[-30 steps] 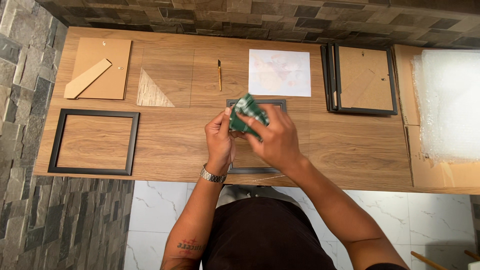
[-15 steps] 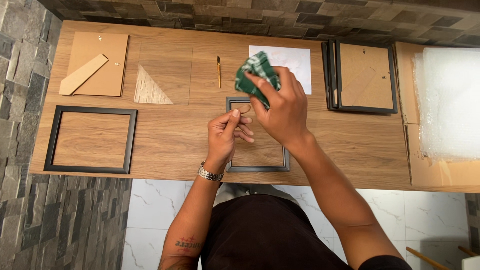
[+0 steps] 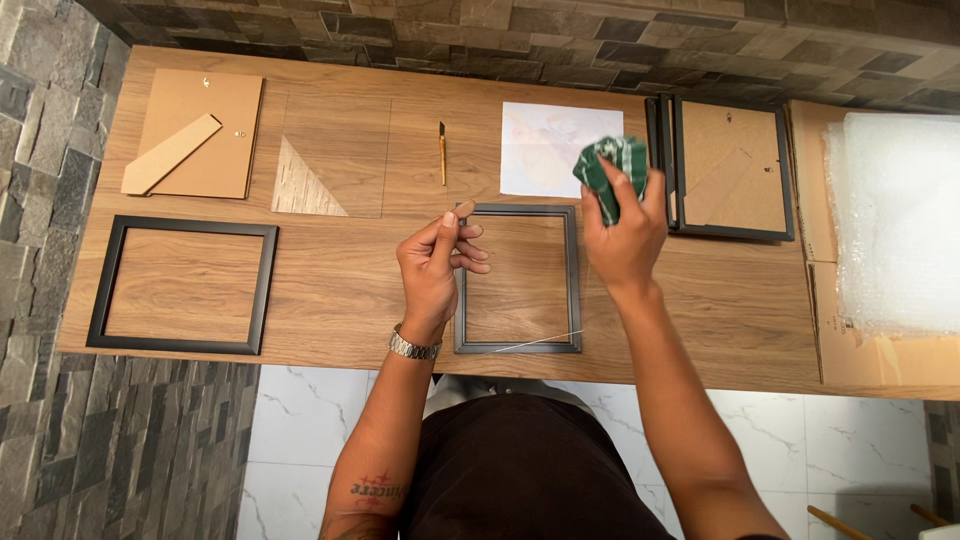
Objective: The person wipes a clear glass pane with a green cloth, then wipes the inside of a black picture frame. The person handles the glass and frame on a wooden workbench with other frame parts nearby.
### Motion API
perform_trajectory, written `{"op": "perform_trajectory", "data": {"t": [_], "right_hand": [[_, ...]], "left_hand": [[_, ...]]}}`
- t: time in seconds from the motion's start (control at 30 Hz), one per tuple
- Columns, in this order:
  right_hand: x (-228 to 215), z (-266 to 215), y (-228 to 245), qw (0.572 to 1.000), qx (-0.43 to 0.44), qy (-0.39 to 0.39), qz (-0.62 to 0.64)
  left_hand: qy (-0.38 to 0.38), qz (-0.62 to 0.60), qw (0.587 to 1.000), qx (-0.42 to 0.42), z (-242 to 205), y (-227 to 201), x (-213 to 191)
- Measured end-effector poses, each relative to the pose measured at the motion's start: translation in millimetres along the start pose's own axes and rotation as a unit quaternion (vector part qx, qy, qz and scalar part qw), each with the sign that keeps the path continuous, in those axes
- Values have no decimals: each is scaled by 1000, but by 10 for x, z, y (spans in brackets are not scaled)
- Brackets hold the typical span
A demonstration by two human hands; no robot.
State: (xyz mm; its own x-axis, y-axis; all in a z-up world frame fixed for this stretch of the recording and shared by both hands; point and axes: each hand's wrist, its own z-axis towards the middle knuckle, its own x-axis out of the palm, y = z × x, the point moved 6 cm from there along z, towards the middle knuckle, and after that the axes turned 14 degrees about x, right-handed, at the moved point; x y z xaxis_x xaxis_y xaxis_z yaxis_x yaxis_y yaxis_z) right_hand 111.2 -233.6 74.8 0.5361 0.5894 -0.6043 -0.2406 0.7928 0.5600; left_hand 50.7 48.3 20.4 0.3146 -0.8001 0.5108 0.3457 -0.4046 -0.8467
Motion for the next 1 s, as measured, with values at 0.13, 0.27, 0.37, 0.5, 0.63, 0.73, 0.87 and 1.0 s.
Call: {"op": "perform_trajectory", "data": {"t": [0.13,0.27,0.37,0.5,0.63,0.73,0.87,1.0], "right_hand": [[295,-679,22,999,23,39,-5],[352,-1129,480,992,49,96,67],[424,-1133,520,973,142,100,151],[682,-1161,255,878,315,108,345],[516,-1140,115,937,240,64,245],[501,-1190,-117,972,195,13,131],[372,-1021,44,882,296,68,361],[670,-1348,-552,783,420,131,439]], "left_hand": [[-21,17,999,18,41,28,-31],[-22,84,992,88,23,-55,30],[6,158,973,167,-166,-228,233],[114,322,879,331,-479,-326,589],[148,365,844,365,-605,-511,837],[147,372,797,452,-715,-470,884],[169,400,752,496,-852,-168,927],[251,445,667,543,-953,-288,1169]]}}
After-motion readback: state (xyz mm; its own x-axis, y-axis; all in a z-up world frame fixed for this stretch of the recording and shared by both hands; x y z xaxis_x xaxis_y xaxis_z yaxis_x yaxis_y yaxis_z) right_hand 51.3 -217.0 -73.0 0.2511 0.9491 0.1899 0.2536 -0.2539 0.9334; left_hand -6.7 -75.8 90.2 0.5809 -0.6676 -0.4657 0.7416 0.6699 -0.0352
